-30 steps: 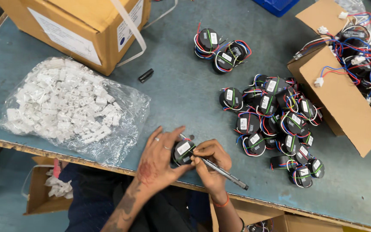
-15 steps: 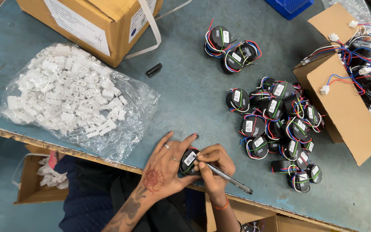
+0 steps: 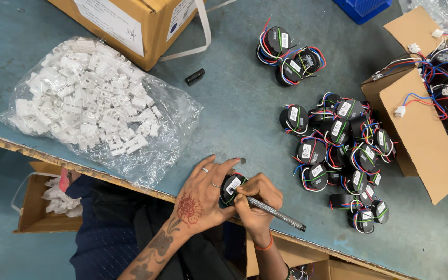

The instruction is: The person marks small black cylindrical components with a marker and then attaches white plastic connectors to their wires. The person handles each component one at a time, placing marked units aside and continuing the process with the next item.

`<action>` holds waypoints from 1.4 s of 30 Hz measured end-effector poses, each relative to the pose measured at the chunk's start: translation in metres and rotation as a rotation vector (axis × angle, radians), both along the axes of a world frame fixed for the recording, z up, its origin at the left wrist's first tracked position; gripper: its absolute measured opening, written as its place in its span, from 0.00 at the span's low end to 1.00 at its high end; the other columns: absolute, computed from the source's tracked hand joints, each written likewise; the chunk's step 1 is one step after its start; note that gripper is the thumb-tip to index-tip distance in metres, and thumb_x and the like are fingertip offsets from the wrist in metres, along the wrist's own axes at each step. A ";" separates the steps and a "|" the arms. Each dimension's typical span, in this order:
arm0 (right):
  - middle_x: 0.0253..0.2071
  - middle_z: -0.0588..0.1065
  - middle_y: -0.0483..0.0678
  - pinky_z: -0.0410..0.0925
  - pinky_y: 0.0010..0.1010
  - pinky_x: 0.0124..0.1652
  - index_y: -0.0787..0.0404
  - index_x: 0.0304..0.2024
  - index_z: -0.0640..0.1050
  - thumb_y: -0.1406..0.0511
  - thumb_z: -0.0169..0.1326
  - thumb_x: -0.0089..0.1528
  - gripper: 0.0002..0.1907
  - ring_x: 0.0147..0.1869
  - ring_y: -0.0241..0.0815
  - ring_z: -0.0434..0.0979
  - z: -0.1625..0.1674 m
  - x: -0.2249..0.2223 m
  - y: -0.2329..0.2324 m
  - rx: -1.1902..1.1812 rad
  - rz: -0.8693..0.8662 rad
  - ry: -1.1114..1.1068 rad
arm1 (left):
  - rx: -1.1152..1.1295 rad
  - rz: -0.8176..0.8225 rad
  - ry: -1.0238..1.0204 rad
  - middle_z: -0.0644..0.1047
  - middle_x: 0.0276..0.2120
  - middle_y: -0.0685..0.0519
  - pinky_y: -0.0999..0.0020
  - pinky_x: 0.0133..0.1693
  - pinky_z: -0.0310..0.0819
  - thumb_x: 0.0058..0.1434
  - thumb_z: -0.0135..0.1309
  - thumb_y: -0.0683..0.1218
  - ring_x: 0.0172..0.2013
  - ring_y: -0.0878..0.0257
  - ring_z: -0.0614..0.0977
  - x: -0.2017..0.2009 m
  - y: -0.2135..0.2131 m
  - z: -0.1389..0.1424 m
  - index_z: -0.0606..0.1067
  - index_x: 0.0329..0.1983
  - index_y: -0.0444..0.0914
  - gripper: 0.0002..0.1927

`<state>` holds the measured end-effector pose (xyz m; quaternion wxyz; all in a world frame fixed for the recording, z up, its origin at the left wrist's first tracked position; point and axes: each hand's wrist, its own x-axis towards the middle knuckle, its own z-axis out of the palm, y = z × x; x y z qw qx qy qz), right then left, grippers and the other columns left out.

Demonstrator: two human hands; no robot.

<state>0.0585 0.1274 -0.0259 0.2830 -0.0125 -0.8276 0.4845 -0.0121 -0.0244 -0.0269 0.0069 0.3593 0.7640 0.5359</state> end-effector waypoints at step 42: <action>0.26 0.75 0.50 0.68 0.25 0.33 0.67 0.23 0.71 0.76 0.54 0.47 0.05 0.29 0.39 0.76 -0.005 -0.001 0.010 0.027 0.019 0.032 | 0.021 0.004 0.014 0.79 0.42 0.50 0.49 0.69 0.58 0.43 0.71 0.52 0.44 0.54 0.82 0.000 0.001 -0.002 0.63 0.66 0.40 0.47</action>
